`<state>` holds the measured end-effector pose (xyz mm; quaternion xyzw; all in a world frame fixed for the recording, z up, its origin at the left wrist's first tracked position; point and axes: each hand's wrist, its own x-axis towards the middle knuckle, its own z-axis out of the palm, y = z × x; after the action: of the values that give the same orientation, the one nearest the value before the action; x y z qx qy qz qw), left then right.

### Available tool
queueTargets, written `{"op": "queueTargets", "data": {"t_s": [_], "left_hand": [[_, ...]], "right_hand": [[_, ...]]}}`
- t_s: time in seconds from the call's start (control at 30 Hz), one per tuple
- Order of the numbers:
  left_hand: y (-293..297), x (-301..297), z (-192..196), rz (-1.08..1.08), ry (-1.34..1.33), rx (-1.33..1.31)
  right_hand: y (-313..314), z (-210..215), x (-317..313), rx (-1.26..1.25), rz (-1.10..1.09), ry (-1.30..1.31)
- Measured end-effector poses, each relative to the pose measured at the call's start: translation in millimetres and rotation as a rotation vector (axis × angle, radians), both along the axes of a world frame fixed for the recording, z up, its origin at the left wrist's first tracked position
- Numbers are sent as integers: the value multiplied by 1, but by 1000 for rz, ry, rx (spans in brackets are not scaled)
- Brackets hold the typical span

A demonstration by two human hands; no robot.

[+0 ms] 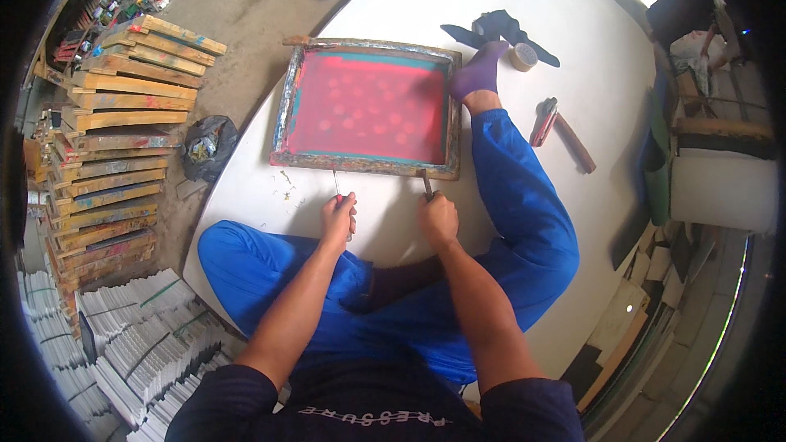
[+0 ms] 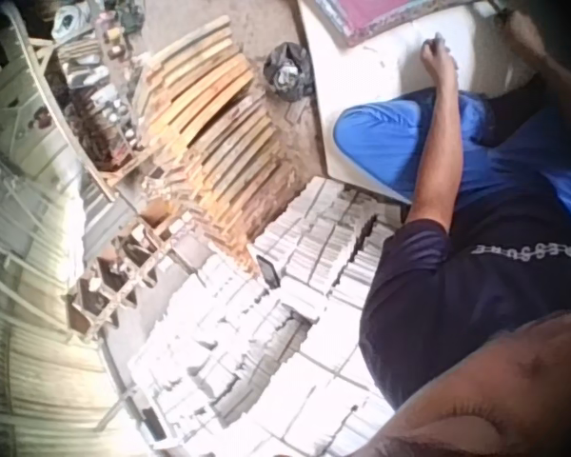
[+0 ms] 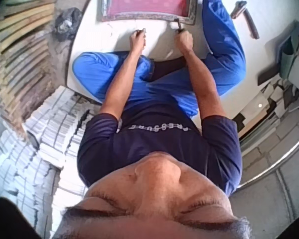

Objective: The person sits on the floor and uses pliers to repeatedly cut and bend small wire pieces. The person holds the wire with one hand and manipulates it with pliers in the other, working over a white surface with a red screen nearby.

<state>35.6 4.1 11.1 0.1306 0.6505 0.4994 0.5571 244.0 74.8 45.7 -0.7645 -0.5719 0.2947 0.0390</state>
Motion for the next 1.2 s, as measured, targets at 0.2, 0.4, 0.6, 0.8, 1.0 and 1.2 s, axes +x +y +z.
{"op": "queueTargets", "data": {"t_s": [0.2,0.4,0.6,0.8,1.0,1.2], "left_hand": [[-10,-5,7,42,-50,23],[-11,-8,10,31,-50,87],[-13,-11,29,-66,-177,168],[-24,-37,29,65,-283,119],[-21,-68,21,337,-235,-14],[-19,-86,3,576,-132,-141]], "right_hand": [[-1,-11,14,147,139,-126],[3,-8,24,401,356,-63],[-27,9,-20,247,573,127],[-44,5,-74,65,686,259],[-37,-9,-102,-362,602,658],[-31,6,-72,-597,251,906]]}}
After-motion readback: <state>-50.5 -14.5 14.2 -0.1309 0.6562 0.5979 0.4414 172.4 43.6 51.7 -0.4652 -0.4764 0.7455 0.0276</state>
